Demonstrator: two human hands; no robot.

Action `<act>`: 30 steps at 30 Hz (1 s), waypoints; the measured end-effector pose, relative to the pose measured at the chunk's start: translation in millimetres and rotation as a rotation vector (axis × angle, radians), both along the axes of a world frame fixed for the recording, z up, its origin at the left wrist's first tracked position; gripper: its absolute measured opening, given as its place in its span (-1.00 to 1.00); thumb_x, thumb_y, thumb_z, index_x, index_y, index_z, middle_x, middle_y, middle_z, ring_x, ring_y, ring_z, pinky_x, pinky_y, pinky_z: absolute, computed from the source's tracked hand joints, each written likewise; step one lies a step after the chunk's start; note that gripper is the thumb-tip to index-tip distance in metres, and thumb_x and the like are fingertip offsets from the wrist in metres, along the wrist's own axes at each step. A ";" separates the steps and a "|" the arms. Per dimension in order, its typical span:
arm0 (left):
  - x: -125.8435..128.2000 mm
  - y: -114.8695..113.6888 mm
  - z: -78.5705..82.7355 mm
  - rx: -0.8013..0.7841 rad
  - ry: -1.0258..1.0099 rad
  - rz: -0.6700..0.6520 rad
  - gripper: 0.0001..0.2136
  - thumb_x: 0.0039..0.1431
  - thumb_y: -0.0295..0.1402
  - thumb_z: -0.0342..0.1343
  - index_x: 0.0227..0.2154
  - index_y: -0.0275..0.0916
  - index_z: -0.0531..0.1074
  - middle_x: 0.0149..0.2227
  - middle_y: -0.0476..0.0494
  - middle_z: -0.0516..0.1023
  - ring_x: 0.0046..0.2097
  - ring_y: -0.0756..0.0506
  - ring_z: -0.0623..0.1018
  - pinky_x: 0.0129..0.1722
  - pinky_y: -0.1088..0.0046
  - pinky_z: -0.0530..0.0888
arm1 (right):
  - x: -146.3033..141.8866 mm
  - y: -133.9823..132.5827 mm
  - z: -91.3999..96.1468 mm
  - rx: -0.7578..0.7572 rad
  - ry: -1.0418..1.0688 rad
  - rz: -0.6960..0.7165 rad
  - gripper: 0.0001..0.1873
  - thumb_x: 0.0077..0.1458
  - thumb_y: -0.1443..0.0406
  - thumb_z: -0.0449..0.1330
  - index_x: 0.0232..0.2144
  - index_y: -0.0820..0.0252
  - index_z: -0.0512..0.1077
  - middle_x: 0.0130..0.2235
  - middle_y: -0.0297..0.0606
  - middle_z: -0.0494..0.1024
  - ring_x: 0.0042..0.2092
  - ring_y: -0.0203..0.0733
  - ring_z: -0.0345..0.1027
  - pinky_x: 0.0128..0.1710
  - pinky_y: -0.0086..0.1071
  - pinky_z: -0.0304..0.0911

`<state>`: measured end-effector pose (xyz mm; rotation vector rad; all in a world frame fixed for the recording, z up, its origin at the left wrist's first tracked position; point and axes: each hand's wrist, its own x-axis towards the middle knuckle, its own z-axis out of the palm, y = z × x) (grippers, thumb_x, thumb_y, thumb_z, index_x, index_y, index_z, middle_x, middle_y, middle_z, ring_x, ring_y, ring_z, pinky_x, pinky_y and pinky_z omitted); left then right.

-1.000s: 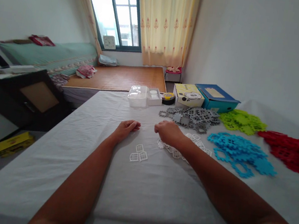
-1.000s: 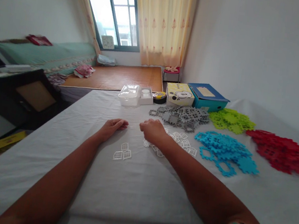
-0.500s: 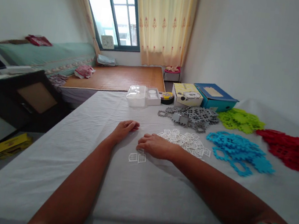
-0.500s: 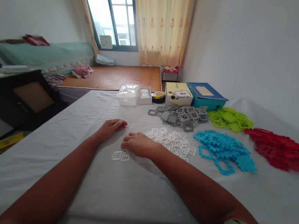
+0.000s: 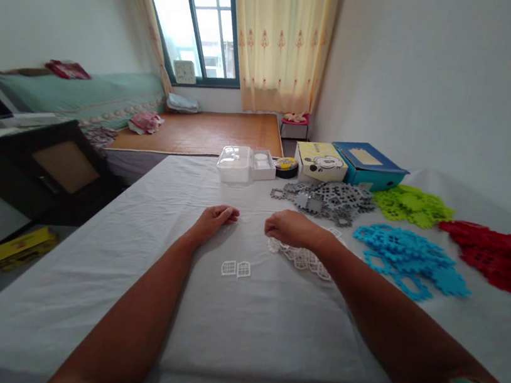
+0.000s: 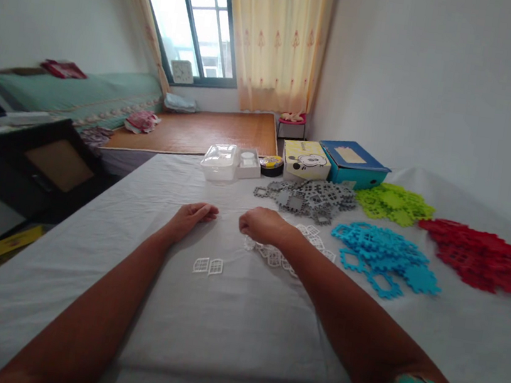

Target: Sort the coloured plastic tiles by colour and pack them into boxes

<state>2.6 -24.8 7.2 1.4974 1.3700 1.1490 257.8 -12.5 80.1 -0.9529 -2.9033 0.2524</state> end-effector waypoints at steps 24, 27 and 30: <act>-0.6 -0.5 0.5 -0.005 -0.005 0.000 -0.55 0.02 0.07 0.14 -0.30 -0.27 0.56 -0.24 -0.20 0.62 -0.20 -0.13 0.57 -0.10 0.28 0.50 | -19.5 -37.3 -5.1 0.113 -0.102 -0.023 -0.75 0.11 0.35 0.06 -0.22 0.16 0.51 -0.23 -0.10 0.60 -0.25 -0.09 0.47 -0.32 -0.33 0.23; 0.4 -0.5 0.9 -0.014 -0.017 -0.003 -0.55 0.01 0.06 0.15 -0.30 -0.27 0.56 -0.23 -0.20 0.62 -0.21 -0.12 0.57 -0.09 0.28 0.49 | -5.9 -20.9 2.7 0.158 -0.160 -0.152 -0.77 0.08 0.38 0.09 -0.25 0.19 0.52 -0.22 -0.05 0.59 -0.16 0.00 0.43 -0.26 -0.24 0.23; 0.4 -0.1 0.6 -0.014 -0.013 -0.005 -0.55 0.02 0.06 0.15 -0.30 -0.27 0.56 -0.23 -0.20 0.62 -0.20 -0.12 0.57 -0.09 0.28 0.49 | -8.9 -23.0 1.1 0.243 -0.096 -0.135 -0.80 0.13 0.37 0.08 -0.31 0.22 0.53 -0.18 -0.04 0.57 -0.05 0.05 0.33 -0.19 -0.19 0.19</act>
